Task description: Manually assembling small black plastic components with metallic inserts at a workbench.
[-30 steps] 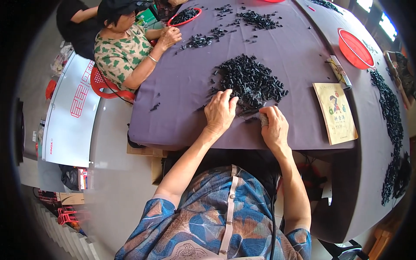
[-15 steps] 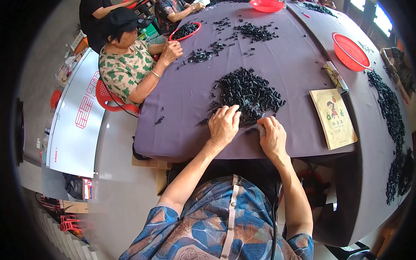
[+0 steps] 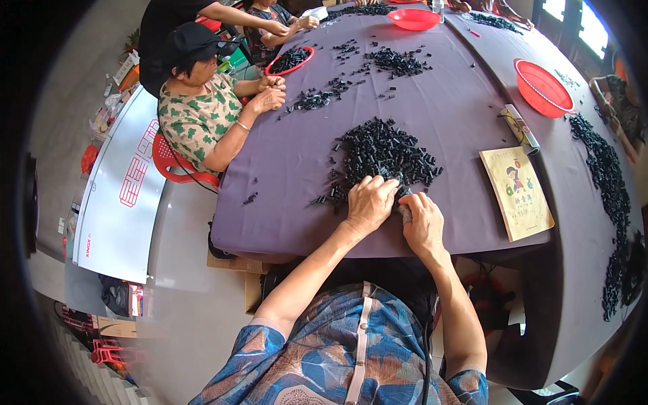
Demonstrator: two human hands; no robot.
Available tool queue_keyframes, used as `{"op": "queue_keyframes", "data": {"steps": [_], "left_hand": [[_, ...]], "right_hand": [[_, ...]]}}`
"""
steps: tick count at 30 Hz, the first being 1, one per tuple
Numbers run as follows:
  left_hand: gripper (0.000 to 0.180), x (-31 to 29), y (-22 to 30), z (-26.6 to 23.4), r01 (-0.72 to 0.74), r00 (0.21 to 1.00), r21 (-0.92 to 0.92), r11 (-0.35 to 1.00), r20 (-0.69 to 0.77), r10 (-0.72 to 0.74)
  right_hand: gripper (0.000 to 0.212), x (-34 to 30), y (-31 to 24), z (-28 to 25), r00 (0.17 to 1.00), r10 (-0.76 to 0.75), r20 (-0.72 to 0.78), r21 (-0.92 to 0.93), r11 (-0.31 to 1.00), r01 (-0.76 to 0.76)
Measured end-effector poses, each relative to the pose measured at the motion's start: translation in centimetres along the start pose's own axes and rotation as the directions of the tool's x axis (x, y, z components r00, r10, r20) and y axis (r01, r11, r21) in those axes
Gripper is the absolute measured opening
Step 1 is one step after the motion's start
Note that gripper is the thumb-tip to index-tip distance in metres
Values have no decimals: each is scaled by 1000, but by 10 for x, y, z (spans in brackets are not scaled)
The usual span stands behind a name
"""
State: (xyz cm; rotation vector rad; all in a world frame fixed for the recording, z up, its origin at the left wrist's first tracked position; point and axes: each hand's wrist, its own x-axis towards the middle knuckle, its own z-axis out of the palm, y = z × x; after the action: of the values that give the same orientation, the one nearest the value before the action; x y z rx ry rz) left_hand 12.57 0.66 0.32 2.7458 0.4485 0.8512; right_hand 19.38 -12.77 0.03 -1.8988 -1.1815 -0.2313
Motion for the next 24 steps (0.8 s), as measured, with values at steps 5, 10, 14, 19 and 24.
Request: {"op": "queue_keyframes", "data": {"steps": [5,10,14,19,24], "left_hand": [[16,-7,-3,-2,-43,996,52,998,-74,46],[12,-17,-11,-5,-39,997,136,990,-67,48],[8,-22,-14,-7,-48,996,119,992,-67,56],[6,-28,-16,-12,-63,994,105,992,-82,72],[9,-28,-16,-19,-28,997,78,997,-76,34]], "right_hand": [[25,0,2,1,1000,11,6,0,1000,-11],[25,0,3,2,1000,18,16,-19,1000,-18],[24,0,2,3,1000,12,7,-16,1000,-12],[24,0,2,2,1000,11,19,-23,1000,-11],[23,1,0,1,1000,10,17,-15,1000,-10]]}}
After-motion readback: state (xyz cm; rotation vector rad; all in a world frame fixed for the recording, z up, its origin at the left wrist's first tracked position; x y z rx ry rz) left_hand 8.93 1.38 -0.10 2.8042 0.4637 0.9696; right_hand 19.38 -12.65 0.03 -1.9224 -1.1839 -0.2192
